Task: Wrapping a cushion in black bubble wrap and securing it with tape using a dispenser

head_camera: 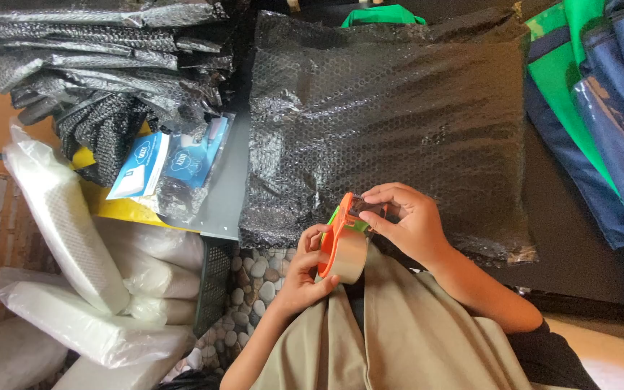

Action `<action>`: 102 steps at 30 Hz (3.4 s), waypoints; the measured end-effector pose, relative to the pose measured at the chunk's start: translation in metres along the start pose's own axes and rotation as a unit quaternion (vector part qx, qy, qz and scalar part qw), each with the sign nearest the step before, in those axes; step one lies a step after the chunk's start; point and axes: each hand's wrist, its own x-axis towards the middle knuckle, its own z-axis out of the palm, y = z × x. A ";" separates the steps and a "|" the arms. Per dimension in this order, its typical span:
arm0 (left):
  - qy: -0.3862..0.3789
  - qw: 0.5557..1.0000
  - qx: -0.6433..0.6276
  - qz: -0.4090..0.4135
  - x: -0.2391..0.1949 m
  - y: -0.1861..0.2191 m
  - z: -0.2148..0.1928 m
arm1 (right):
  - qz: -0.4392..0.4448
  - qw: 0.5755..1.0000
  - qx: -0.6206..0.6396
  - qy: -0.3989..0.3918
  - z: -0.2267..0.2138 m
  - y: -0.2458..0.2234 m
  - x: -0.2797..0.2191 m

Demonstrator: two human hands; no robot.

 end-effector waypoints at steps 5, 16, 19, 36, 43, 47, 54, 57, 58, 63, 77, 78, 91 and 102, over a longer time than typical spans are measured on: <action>0.019 0.997 0.070 0.024 -0.005 0.027 -0.032 | -0.004 1.000 -0.004 0.013 0.047 0.012 0.003; 0.115 0.954 0.275 -0.004 -0.059 0.021 -0.115 | -0.189 0.942 -0.273 0.047 0.185 0.053 0.010; 0.143 0.941 0.302 -0.047 -0.093 -0.019 -0.153 | -0.173 0.939 -0.295 0.027 0.223 0.060 0.001; 0.159 0.961 0.226 -0.023 -0.152 0.006 -0.250 | -0.014 0.980 -0.189 -0.067 0.314 0.047 0.017; 0.143 0.956 0.223 -0.130 -0.167 -0.003 -0.260 | -0.145 0.924 -0.351 -0.045 0.338 0.092 0.004; 0.137 0.938 0.228 -0.223 -0.176 -0.012 -0.264 | -0.136 0.887 -0.436 -0.068 0.346 0.129 -0.010; 0.159 0.925 0.224 -0.263 -0.179 -0.025 -0.270 | -0.062 0.881 -0.453 -0.124 0.350 0.120 -0.014; 0.170 0.919 0.224 -0.277 -0.177 -0.027 -0.271 | -0.044 0.873 -0.464 -0.143 0.352 0.112 -0.015; 0.171 0.918 0.209 -0.291 -0.176 -0.030 -0.272 | 0.002 0.886 -0.434 -0.165 0.354 0.104 -0.016; 0.176 0.923 0.164 -0.300 -0.175 -0.032 -0.278 | 0.080 0.927 -0.313 -0.193 0.344 0.049 0.003; 0.103 0.969 0.167 -0.150 -0.172 -0.013 -0.283 | 0.141 0.965 -0.161 -0.151 0.281 -0.024 0.030; 0.105 0.969 0.167 -0.150 -0.179 -0.019 -0.284 | 0.140 0.965 -0.162 -0.153 0.275 -0.017 0.030; 0.149 0.979 0.039 -0.136 -0.191 -0.022 -0.291 | 0.261 0.948 0.088 -0.156 0.250 0.105 0.049; 0.178 0.979 0.098 0.032 -0.174 0.006 -0.292 | 0.435 0.810 0.317 -0.234 0.315 0.183 0.016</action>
